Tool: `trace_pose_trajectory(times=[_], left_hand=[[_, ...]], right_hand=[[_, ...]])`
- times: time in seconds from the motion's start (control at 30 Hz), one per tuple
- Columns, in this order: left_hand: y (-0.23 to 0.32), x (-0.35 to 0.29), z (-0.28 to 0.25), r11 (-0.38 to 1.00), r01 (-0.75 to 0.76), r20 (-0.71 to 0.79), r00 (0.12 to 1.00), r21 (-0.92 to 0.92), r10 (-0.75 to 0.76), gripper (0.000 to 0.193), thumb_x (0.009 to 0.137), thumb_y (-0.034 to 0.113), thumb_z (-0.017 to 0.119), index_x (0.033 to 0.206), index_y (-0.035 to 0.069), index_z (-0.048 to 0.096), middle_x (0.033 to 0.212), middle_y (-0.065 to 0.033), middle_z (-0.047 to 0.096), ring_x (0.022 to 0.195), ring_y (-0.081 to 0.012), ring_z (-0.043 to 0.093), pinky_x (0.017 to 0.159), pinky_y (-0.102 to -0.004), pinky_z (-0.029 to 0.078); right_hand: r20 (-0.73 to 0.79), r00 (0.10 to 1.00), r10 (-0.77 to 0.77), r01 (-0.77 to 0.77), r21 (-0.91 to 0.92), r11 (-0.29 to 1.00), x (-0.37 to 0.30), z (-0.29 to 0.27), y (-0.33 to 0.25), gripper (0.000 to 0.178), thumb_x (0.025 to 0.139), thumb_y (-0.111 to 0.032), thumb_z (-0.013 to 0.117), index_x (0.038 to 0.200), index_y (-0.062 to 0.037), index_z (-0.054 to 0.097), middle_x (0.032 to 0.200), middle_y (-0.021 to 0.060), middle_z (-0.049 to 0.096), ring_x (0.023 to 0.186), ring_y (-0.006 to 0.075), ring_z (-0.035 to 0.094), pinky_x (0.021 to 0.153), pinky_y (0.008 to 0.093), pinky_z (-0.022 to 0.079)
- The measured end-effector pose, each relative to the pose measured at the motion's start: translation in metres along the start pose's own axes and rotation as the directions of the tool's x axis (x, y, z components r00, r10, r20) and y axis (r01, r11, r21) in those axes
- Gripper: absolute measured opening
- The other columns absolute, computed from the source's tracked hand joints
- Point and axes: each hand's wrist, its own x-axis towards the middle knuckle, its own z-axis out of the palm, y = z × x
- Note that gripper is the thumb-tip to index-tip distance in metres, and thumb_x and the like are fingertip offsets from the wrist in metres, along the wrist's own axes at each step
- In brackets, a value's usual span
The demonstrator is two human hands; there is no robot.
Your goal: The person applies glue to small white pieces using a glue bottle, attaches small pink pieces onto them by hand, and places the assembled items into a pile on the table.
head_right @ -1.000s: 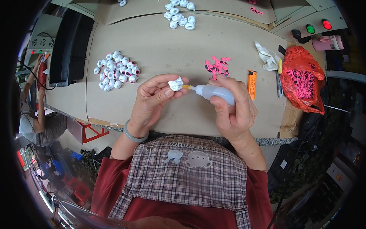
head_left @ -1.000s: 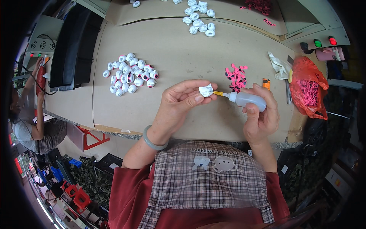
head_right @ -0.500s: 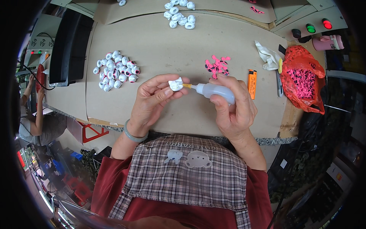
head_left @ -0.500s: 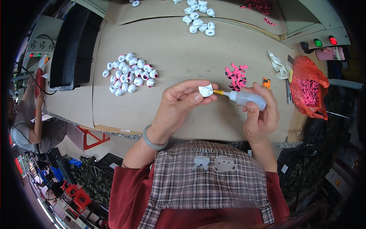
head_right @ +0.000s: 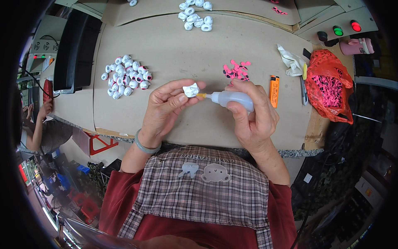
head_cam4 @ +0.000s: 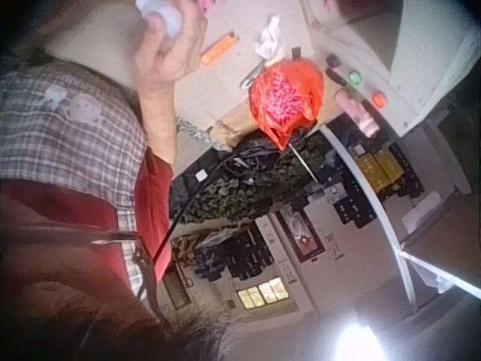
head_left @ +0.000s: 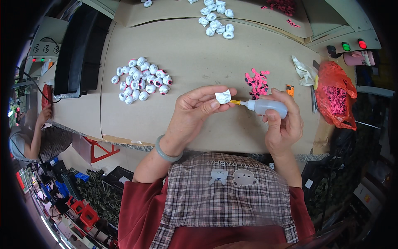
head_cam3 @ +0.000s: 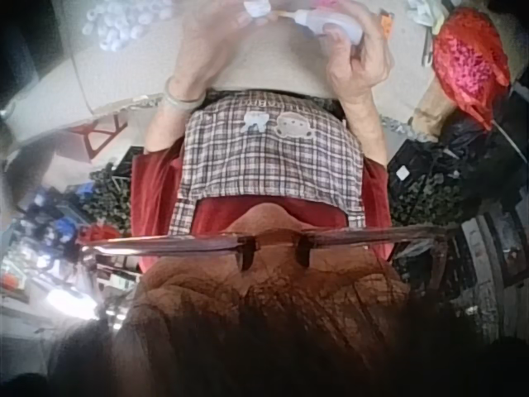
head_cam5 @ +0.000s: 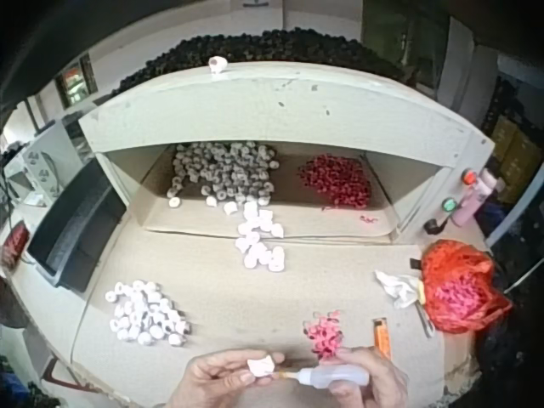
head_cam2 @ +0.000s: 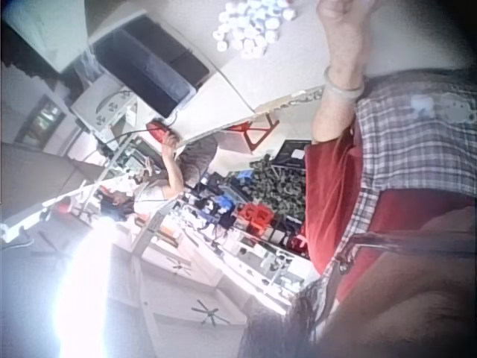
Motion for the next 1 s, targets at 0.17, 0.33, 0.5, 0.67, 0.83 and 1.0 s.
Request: trace_pose_trajectory(times=[0.17, 0.33, 0.5, 0.67, 0.83, 1.0], left_hand=[[0.001, 0.0, 0.003, 1.0, 0.017, 0.031, 0.999, -0.023, -0.016, 0.03, 0.091, 0.001, 0.055, 0.12, -0.003, 0.058, 0.117, -0.0211, 0.061, 0.101, -0.0236, 0.064, 0.091, -0.0304, 0.053], [-0.001, 0.002, 0.0, 0.999, 0.029, 0.035, 0.999, -0.027, -0.028, 0.031, 0.09, 0.001, 0.056, 0.121, -0.003, 0.056, 0.118, -0.024, 0.06, 0.1, -0.0254, 0.065, 0.09, -0.032, 0.053], [0.004, -0.001, -0.009, 1.0, 0.006, -0.044, 0.999, -0.01, -0.006, 0.033, 0.09, 0.0, 0.056, 0.123, -0.004, 0.054, 0.116, -0.0242, 0.06, 0.098, -0.0245, 0.065, 0.088, -0.0303, 0.055], [0.007, 0.002, -0.014, 1.0, -0.029, -0.057, 0.998, -0.001, 0.029, 0.032, 0.09, 0.002, 0.057, 0.121, -0.004, 0.055, 0.113, -0.0225, 0.062, 0.097, -0.0245, 0.066, 0.087, -0.0306, 0.055], [0.009, 0.002, -0.015, 0.999, -0.041, -0.082, 0.996, 0.018, 0.042, 0.03, 0.09, 0.0, 0.055, 0.12, -0.003, 0.056, 0.114, -0.0244, 0.061, 0.096, -0.0221, 0.065, 0.086, -0.0274, 0.054], [0.009, 0.002, -0.016, 0.999, -0.04, -0.091, 0.995, 0.013, 0.041, 0.031, 0.09, 0.0, 0.055, 0.121, -0.003, 0.055, 0.115, -0.0241, 0.061, 0.096, -0.0216, 0.065, 0.086, -0.0274, 0.054]], right_hand=[[-0.02, 1.0, 0.013, -0.013, 0.038, 0.999, 0.0, 0.0, 0.002, 0.035, 0.089, -0.021, 0.064, 0.112, 0.0043, 0.057, 0.093, 0.0164, 0.066, 0.076, 0.0202, 0.067, 0.063, 0.0275, 0.053], [-0.011, 0.97, 0.241, -0.208, 0.47, 0.858, 0.004, -0.009, 0.01, 0.029, 0.09, -0.01, 0.063, 0.113, 0.0023, 0.052, 0.098, 0.0165, 0.064, 0.073, 0.0172, 0.065, 0.059, 0.0253, 0.052], [0.027, 0.942, 0.334, -0.285, 0.588, 0.757, 0.016, -0.022, 0.024, 0.03, 0.083, 0.0, 0.067, 0.106, -0.0009, 0.049, 0.093, 0.0096, 0.059, 0.083, 0.0171, 0.063, 0.064, 0.0266, 0.054], [0.155, 0.846, 0.51, -0.523, 0.428, 0.737, 0.001, -0.026, 0.041, 0.024, 0.082, 0.004, 0.064, 0.098, -0.004, 0.049, 0.084, 0.0017, 0.054, 0.083, 0.0133, 0.062, 0.071, 0.0266, 0.051], [0.107, 0.881, 0.461, -0.434, -0.209, 0.877, -0.009, -0.021, 0.042, 0.023, 0.075, 0.008, 0.064, 0.094, -0.0042, 0.057, 0.083, 0.0053, 0.056, 0.075, 0.0157, 0.059, 0.066, 0.0295, 0.048], [0.227, 0.97, 0.091, -0.006, -0.348, 0.937, 0.0, -0.013, 0.033, 0.023, 0.069, 0.011, 0.063, 0.088, -0.0021, 0.065, 0.085, 0.0083, 0.054, 0.074, 0.0231, 0.061, 0.065, 0.0322, 0.051]])
